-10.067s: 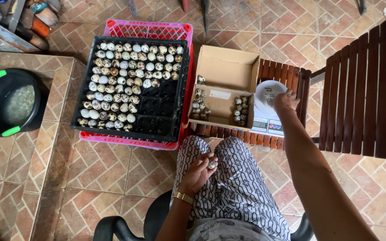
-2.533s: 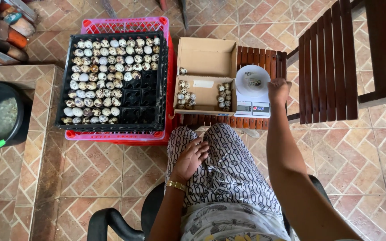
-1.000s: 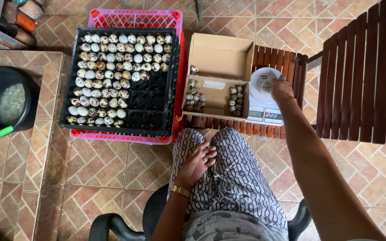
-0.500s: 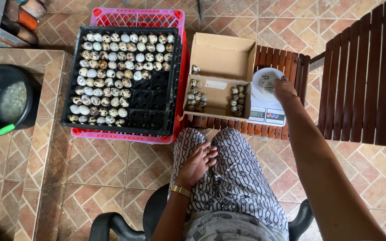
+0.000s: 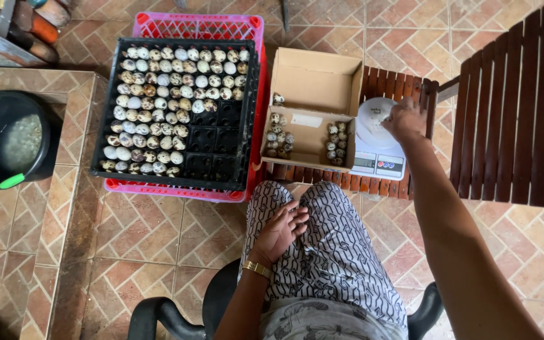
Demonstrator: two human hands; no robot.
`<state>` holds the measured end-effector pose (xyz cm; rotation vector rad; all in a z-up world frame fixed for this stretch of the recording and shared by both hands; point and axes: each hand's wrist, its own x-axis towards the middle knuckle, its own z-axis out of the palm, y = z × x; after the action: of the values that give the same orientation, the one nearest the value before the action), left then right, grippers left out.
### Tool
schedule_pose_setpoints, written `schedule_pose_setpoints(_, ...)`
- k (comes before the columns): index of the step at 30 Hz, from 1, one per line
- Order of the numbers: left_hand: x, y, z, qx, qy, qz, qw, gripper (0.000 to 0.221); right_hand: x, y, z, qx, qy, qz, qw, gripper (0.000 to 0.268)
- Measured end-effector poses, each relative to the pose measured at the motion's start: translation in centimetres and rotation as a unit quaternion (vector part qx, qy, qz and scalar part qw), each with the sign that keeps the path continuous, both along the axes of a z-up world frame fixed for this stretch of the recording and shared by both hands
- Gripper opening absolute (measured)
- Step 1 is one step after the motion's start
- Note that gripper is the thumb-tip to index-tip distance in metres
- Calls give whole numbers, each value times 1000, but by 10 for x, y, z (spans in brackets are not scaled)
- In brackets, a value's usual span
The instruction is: Weighing individual quail eggs on a digital scale and sorting them into a cardboard box for packing.
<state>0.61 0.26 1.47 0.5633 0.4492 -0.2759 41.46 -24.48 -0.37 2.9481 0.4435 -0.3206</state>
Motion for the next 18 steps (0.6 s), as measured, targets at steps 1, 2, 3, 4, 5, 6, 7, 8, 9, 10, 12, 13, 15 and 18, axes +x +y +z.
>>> schedule_pose_setpoints(1,1,0,-2,1,-3,4,1000,68,-6,12,21,1,-3,4,1000,36)
schedule_pose_setpoints(2,2,1,-3,-2,-8,2,1000,68,-13,24,42,67,-23,-1,997,29)
schedule_pose_setpoints(3,0,-1,-5,-7,-9,-3,1000,68,-25,32,61,132,-40,-9,990,22)
schedule_pose_setpoints(4,-1,-2,-6,-8,-8,-1,1000,68,-36,44,69,131,-39,-7,991,22)
schedule_pose_setpoints(5,0,-2,-7,-10,-12,-1,1000,69,-45,58,78,273,-33,16,961,19)
schedule_pose_setpoints(6,0,-1,-8,-12,-16,-1,1000,70,-55,72,86,409,-25,40,911,21)
schedule_pose_setpoints(7,1,-2,-7,-11,-19,-1,1000,70,-55,85,61,410,-28,41,911,21)
schedule_pose_setpoints(8,2,-2,-5,-11,-16,7,1000,67,-55,98,36,475,12,88,876,20)
schedule_pose_setpoints(9,-1,-2,-4,-12,-10,17,1000,65,-57,112,10,535,54,134,832,20)
schedule_pose_setpoints(10,-1,-3,-3,-11,-10,18,1000,65,-72,125,14,536,55,136,832,20)
schedule_pose_setpoints(12,0,-2,-3,-25,-7,22,999,64,-100,155,22,417,173,-11,892,21)
schedule_pose_setpoints(13,0,-2,0,-22,-9,26,999,64,-92,162,-18,419,173,-7,891,21)
schedule_pose_setpoints(15,-1,-2,6,-37,3,17,999,60,-76,178,-99,411,181,-53,892,41)
schedule_pose_setpoints(18,1,0,5,-55,5,18,998,56,-76,197,-120,345,185,-92,916,43)
